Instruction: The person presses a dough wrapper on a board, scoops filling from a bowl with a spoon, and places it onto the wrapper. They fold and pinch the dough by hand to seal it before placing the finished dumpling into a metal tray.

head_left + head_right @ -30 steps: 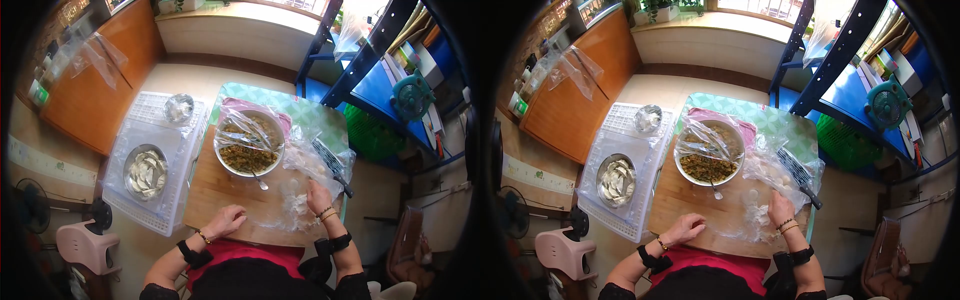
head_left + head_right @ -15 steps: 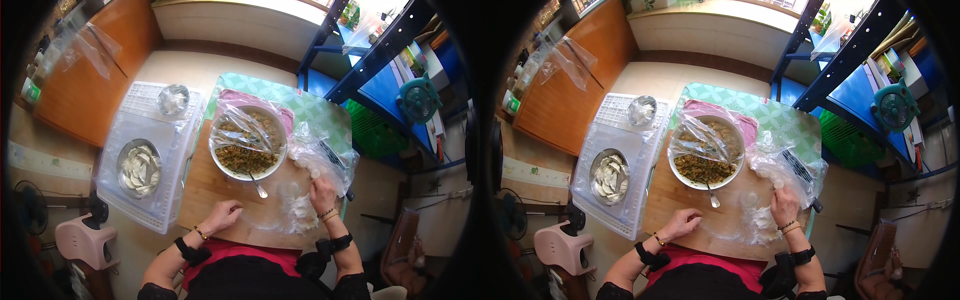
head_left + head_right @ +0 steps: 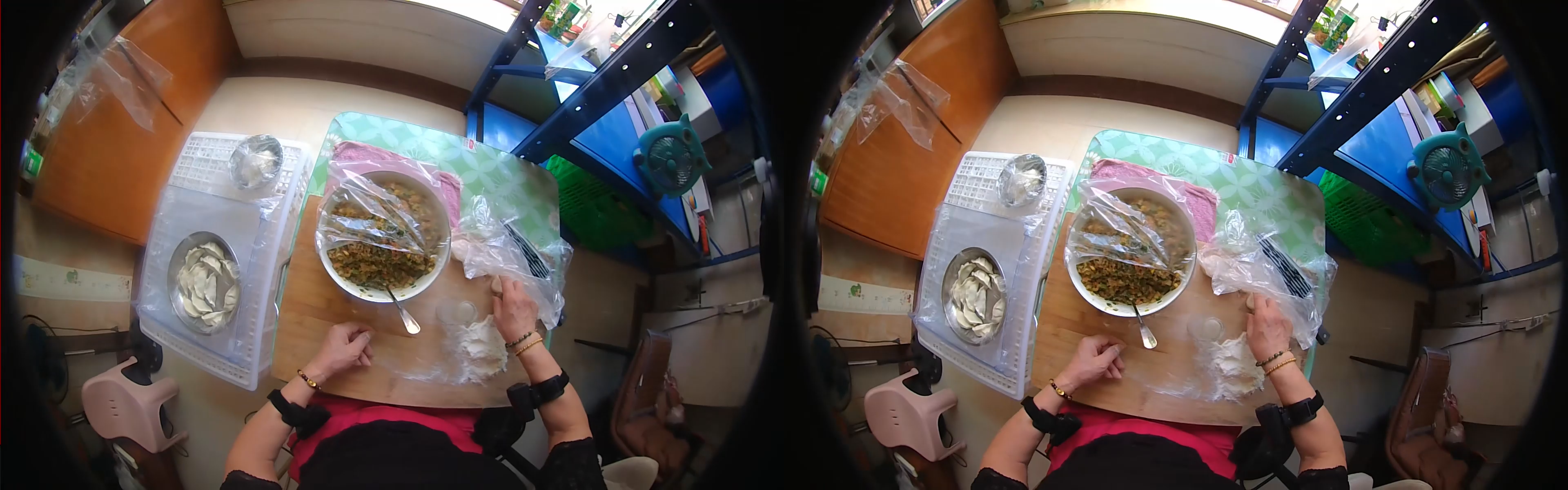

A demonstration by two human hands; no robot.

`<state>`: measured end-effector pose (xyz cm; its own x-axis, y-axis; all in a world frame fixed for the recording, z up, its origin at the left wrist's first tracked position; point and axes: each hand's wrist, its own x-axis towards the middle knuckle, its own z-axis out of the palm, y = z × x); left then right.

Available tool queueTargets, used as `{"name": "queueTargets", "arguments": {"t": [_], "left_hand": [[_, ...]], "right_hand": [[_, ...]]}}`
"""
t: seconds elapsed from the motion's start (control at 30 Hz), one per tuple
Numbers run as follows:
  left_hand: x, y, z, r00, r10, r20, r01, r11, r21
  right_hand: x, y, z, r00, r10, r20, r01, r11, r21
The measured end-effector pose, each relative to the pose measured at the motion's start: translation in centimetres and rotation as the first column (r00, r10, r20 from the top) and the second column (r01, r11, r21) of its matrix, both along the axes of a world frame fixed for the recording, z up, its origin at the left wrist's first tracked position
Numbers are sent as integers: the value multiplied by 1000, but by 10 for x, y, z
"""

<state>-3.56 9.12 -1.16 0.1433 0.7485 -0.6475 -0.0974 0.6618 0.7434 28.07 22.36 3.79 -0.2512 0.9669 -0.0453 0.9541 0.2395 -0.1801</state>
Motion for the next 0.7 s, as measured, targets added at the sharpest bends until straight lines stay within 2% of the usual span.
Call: {"name": "queueTargets", "arguments": {"t": [0.23,0.33,0.4,0.53,0.63,0.7], "left_hand": [[-3,1,0,1000,-16,-8,16,1000,26],[-2,0,1,1000,-16,-11,17,999,37],[-1,1,2,1000,-18,-12,19,999,38],[-2,0,-1,1000,-18,-14,19,999,51],[-2,0,0,1000,-16,-17,17,998,60],[0,1,2,1000,-24,-20,25,997,74]], "right_hand": [[2,12,-14,1000,13,23,-13,1000,5],[2,6,-14,995,93,25,-95,992,86],[-2,-3,-10,980,180,-80,-177,983,41],[-16,-25,3,966,243,-93,-248,968,-41],[-20,-46,2,954,299,-5,-299,953,-54],[-21,-57,-5,941,339,-13,-339,940,-26]]}}
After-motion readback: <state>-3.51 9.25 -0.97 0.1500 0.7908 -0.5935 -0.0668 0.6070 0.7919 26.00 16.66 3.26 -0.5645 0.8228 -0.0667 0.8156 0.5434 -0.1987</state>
